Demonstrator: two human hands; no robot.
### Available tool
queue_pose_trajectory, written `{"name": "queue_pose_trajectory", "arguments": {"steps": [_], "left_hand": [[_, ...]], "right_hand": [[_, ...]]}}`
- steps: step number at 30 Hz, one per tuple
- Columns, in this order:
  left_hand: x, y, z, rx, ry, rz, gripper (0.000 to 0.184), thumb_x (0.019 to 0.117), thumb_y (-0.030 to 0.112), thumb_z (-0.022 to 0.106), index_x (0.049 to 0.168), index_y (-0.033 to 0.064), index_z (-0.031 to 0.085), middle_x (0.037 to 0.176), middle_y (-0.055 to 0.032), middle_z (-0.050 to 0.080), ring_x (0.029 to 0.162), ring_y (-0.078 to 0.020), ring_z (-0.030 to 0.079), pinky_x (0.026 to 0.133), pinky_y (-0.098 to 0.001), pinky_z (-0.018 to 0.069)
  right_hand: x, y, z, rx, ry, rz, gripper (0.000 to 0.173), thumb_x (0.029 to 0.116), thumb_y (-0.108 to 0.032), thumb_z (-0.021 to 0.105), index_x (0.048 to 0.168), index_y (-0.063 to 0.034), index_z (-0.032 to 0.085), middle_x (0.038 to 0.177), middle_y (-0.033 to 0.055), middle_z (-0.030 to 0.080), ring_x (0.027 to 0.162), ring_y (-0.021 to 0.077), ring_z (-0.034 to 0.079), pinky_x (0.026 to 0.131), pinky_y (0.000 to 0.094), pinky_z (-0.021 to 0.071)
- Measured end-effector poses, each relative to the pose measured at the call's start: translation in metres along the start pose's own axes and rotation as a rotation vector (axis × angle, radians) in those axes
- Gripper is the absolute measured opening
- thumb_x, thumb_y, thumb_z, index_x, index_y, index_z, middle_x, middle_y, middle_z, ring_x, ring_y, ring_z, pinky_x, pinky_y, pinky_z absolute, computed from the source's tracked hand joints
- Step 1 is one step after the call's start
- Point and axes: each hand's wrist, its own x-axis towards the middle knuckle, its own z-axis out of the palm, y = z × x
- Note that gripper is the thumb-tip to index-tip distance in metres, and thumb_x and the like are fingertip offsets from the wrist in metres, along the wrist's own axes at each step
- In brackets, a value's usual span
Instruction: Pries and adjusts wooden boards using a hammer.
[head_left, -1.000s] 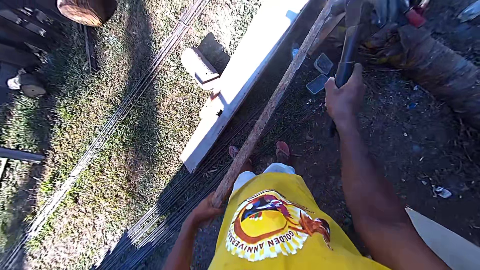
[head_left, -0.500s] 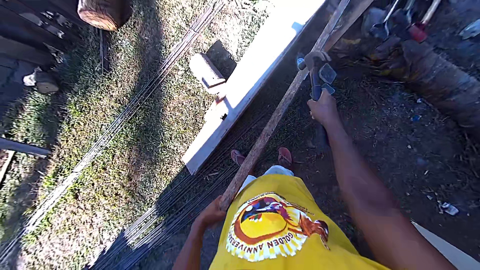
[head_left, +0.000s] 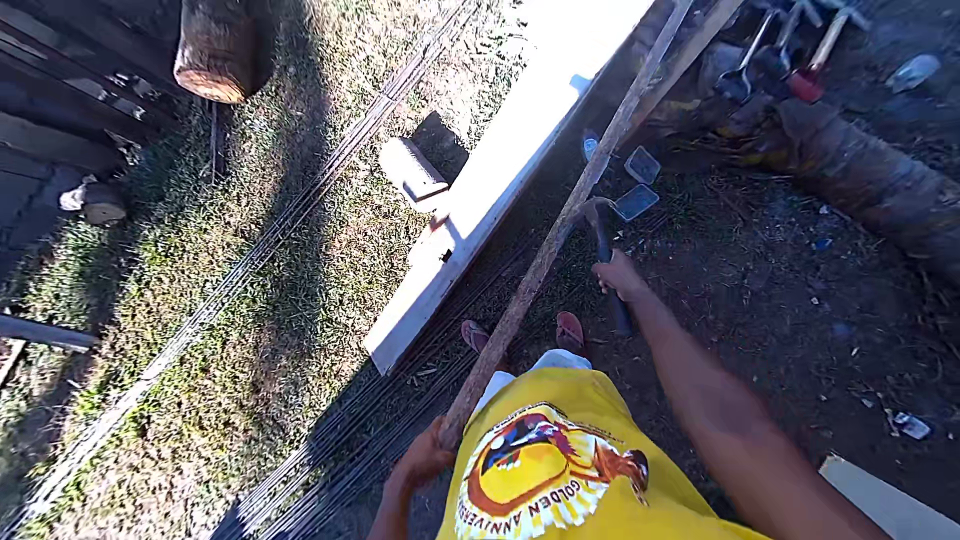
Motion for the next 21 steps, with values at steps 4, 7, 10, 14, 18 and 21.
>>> {"name": "queue_pose_trajectory", "arguments": {"steps": [4,7,10,14,18,21], "left_hand": [[-0.004,0.003,0.006,0.003,-0.021,0.012,0.083,0.0702,0.032,0.086,0.141,0.0100,0.049,0.113,-0.0157,0.070,0.104,-0.0292,0.070,0.092,-0.0555,0.0559],[-0.017,0.010,0.001,0.026,-0.009,-0.016,0.085,0.0695,0.034,0.087,0.142,0.0128,0.048,0.111,-0.0153,0.071,0.100,-0.0291,0.071,0.089,-0.0558,0.0571],[-0.037,0.024,-0.002,0.050,-0.012,-0.007,0.082,0.0695,0.037,0.086,0.139,0.0135,0.050,0.108,-0.0134,0.071,0.097,-0.0281,0.071,0.087,-0.0555,0.0576],[-0.058,0.040,-0.003,0.091,0.000,-0.016,0.084,0.0693,0.047,0.087,0.137,0.0124,0.051,0.108,-0.0127,0.071,0.097,-0.0275,0.071,0.088,-0.0545,0.0577],[-0.073,0.056,-0.001,0.148,-0.007,-0.046,0.084,0.0736,0.047,0.084,0.140,0.0109,0.049,0.104,-0.0148,0.071,0.095,-0.0297,0.071,0.086,-0.0559,0.0572],[-0.076,0.059,0.000,0.188,-0.008,-0.057,0.083,0.0743,0.048,0.083,0.140,0.0112,0.048,0.102,-0.0148,0.071,0.093,-0.0300,0.071,0.085,-0.0565,0.0574]], "right_hand": [[0.000,-0.005,0.001,0.752,-0.015,0.114,0.015,0.0994,-0.013,0.063,0.107,-0.0076,0.050,0.066,0.0002,0.048,0.048,0.0091,0.050,0.046,0.0243,0.0497],[0.014,0.002,0.008,0.929,0.004,0.175,0.028,0.0941,-0.017,0.072,0.113,-0.0063,0.055,0.075,0.0038,0.058,0.059,0.0133,0.060,0.058,0.0291,0.0572],[0.004,0.009,0.018,0.993,-0.065,0.256,0.046,0.0979,-0.028,0.070,0.131,-0.0047,0.049,0.094,0.0112,0.064,0.075,0.0192,0.067,0.070,0.0337,0.0603],[-0.021,0.020,0.051,1.104,-0.204,0.348,0.065,0.1012,-0.037,0.065,0.148,-0.0021,0.036,0.125,0.0242,0.063,0.104,0.0323,0.070,0.086,0.0417,0.0620],[-0.047,0.012,0.072,1.197,-0.355,0.305,0.057,0.1036,-0.046,0.056,0.140,-0.0041,0.044,0.119,0.0195,0.064,0.102,0.0291,0.068,0.087,0.0441,0.0592],[-0.046,0.012,0.085,1.225,-0.365,0.242,0.046,0.1014,-0.039,0.062,0.132,-0.0066,0.052,0.107,0.0139,0.067,0.093,0.0236,0.068,0.082,0.0419,0.0601]]}}
